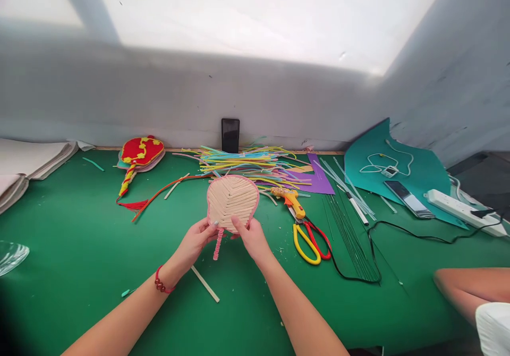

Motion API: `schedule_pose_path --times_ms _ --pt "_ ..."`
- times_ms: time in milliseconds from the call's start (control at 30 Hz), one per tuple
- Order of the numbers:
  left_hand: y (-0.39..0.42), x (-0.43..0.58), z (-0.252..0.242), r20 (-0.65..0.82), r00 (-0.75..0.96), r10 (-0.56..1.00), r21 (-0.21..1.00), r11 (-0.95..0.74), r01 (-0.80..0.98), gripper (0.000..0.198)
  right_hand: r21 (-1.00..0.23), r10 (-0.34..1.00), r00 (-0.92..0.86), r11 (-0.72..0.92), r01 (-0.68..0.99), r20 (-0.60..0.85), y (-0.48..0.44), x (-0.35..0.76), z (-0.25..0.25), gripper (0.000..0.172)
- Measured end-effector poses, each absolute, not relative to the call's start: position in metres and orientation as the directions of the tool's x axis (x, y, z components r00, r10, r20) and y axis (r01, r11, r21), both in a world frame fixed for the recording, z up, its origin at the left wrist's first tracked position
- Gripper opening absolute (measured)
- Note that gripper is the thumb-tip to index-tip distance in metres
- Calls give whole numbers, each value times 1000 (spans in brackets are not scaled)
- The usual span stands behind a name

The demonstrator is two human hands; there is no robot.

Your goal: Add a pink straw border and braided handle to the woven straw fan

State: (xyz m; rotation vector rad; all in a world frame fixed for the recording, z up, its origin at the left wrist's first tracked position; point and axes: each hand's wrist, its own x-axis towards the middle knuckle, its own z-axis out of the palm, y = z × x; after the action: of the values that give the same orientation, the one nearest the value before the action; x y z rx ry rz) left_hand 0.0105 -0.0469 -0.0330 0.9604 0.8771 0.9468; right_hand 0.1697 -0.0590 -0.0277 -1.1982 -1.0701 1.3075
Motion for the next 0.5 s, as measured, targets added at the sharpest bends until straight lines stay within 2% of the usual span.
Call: schedule_pose_path --times_ms 133,167,267,333,500 --pt "-39 5 -40 -263 254 931 857 346 -382 43 -988 967 238 60 141 92 -15 198 1 47" --pt "-37 5 -42 -273 248 930 850 354 -390 44 -973 956 248 106 206 156 4 206 10 47" --pt "-34 5 -48 -303 250 920 833 383 -399 45 -873 938 131 240 424 322 74 219 36 42" --pt "-33 6 -52 -331 242 912 816 405 -413 47 -747 942 67 217 629 330 125 219 46 43" --pt "-29 6 -59 -400 234 886 767 463 -444 49 -628 963 101 83 773 252 224 203 28 36"
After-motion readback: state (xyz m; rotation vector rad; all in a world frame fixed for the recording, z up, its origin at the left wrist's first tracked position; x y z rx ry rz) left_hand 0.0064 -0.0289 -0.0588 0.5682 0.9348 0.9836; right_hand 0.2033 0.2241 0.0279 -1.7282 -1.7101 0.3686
